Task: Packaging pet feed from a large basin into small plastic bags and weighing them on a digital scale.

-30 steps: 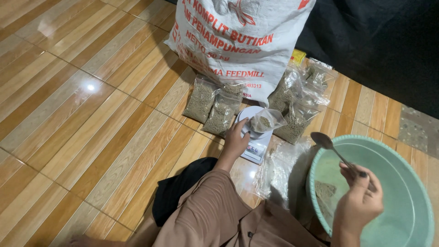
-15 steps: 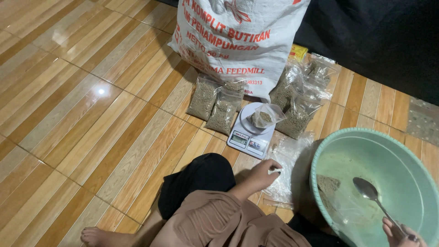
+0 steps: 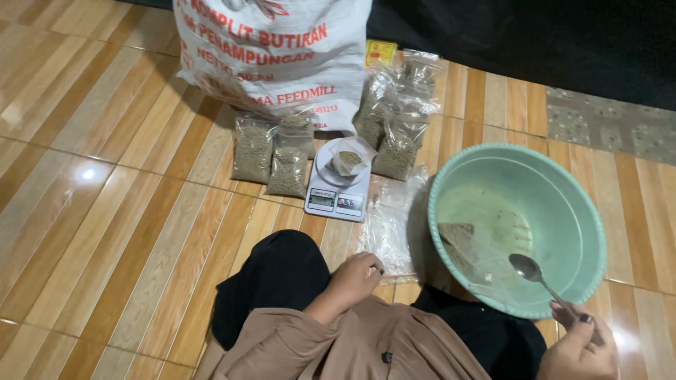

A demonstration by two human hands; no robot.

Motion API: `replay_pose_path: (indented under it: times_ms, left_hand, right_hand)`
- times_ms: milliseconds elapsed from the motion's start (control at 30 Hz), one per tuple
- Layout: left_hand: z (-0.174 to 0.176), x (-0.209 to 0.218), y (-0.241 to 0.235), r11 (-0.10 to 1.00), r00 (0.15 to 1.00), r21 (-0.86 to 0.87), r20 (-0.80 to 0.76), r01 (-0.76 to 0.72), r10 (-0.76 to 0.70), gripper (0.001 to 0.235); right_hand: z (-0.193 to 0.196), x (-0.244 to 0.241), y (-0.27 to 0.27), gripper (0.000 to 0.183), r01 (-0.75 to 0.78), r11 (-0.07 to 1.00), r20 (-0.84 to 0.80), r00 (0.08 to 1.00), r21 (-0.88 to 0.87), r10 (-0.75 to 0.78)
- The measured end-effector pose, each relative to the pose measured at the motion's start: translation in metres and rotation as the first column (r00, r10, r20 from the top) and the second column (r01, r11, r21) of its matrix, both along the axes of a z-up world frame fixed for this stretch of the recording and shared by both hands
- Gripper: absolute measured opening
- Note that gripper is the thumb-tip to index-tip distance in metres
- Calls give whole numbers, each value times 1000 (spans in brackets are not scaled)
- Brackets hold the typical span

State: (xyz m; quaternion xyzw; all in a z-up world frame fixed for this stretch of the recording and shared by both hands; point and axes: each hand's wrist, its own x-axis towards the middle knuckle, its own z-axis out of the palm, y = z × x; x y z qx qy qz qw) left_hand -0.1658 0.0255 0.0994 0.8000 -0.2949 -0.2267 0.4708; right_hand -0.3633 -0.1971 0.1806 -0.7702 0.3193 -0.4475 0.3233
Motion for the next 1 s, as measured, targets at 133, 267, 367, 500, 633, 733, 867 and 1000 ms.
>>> replay_pose_path:
  times_ms: [133,267,367,500,633,733,867,1000]
  left_hand:
    - [-18,8,2,991,993,-96,65,-95,101,10]
    - [-16,12,3,989,989,-45,-58,-141,138,10]
    - [-16,17,1,986,983,-43,-101,-160,155,10]
    - [-21,20,0,982,979,-43,-92,-185,180,11]
    - [-18,22,1,977,971,-29,-125,-210,205,12]
    - [-33,27,2,982,973,41,-133,-185,189,17]
    - [-39,28,1,979,970,53,-130,-198,203,16]
    - [-37,28,0,978,970,59,-129,-199,205,17]
  right_hand:
    - [19,6,22,18,92,980,-148,982,-178,-119]
    - [4,4,9,20,98,990,-259,958,-99,-121]
    - [-8,13,4,17,109,993,-213,970,-39,-115]
    - [-26,27,-4,18,93,994,-145,986,58,-83]
    - [-56,47,-27,20,70,933,-75,996,352,-46]
    - [-77,68,-38,18,-39,979,16,999,199,36]
    - [-80,85,-39,20,76,996,-346,937,51,-53]
    - [-100,92,-52,21,100,995,-413,907,25,-80]
